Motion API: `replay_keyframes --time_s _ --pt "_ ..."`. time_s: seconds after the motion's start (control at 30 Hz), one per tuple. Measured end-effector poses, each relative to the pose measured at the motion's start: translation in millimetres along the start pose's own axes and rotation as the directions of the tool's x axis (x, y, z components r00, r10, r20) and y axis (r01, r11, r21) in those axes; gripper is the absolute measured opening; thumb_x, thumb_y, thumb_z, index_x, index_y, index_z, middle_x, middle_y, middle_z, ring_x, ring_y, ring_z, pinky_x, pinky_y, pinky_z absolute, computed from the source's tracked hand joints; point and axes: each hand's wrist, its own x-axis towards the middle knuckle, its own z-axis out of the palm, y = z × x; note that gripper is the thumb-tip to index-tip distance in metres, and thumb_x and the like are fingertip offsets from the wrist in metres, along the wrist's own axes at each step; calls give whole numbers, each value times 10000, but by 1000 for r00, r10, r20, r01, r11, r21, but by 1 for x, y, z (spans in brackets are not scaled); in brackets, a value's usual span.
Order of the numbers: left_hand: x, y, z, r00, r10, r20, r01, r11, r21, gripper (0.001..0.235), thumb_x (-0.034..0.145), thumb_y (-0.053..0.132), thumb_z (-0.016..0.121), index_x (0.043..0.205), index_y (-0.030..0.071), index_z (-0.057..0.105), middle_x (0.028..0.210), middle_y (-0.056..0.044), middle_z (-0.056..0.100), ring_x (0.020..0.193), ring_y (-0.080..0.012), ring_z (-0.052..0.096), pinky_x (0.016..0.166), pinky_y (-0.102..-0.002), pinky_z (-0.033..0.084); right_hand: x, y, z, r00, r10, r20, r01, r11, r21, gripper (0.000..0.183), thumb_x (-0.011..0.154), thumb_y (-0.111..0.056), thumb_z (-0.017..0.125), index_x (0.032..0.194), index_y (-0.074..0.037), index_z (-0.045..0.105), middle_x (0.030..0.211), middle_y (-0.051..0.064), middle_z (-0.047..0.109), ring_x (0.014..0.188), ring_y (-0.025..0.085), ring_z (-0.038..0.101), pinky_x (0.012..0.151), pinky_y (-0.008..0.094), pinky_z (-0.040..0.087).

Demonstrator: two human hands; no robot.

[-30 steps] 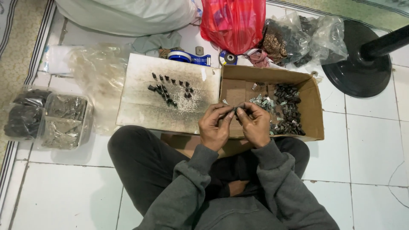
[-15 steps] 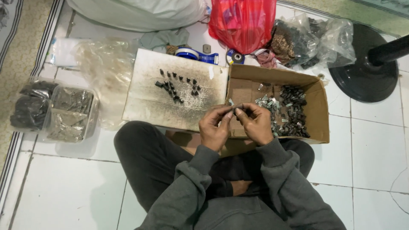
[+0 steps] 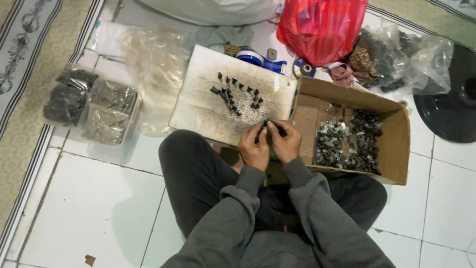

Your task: The person sits on the floor and repeatedly picks up small metal components from a cardboard box. They join two pieces together by hand and place the assembled unit onto a white board beside them. The process continues with multiple components.

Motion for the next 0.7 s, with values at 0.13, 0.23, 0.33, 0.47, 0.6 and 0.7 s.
replay_keyframes --time_s 0.13,0.23,0.33,0.47,0.6,0.7 --pt "8 -4 -9 985 -166 54 168 986 -20 149 986 59 645 1100 77 738 948 -209 745 901 -459 734 686 -530 668 5 -1 18 999 -5 44 6 1000 -15 115 960 -43 780 1068 -45 816 938 179 782 916 276 759 758 404 616" --pt "9 -21 -8 972 -229 54 224 971 85 171 921 13 592 1022 131 663 929 -163 768 896 -414 757 734 -525 656 8 -2 27 996 5 92 -2 1000 -31 179 972 9 702 1142 25 758 972 260 756 969 392 745 798 506 612" --pt "15 -29 -5 967 -241 82 240 971 16 198 925 -20 487 974 127 610 871 -185 740 840 -458 734 673 -551 620 14 18 33 996 51 76 -51 999 -5 194 915 40 723 1107 16 736 982 233 763 980 315 742 839 468 600" --pt "21 -25 -5 966 -234 106 232 972 30 203 907 -34 461 945 136 567 854 -181 704 842 -466 717 674 -538 600 19 30 33 994 57 96 -57 998 -2 137 910 70 677 1006 -20 713 914 211 753 940 310 748 811 461 603" --pt "21 -15 -11 961 -240 141 229 969 89 197 902 -34 456 955 132 548 858 -189 692 851 -468 715 721 -547 596 18 29 29 988 55 146 -55 998 -6 161 908 111 628 968 -28 681 885 205 735 925 331 742 813 491 605" --pt "22 -20 -8 962 -237 134 226 970 93 167 909 -14 473 939 131 550 832 -200 684 837 -487 706 676 -567 582 20 5 26 983 65 171 -66 998 3 167 889 119 625 912 -37 681 855 181 739 894 281 739 802 465 607"
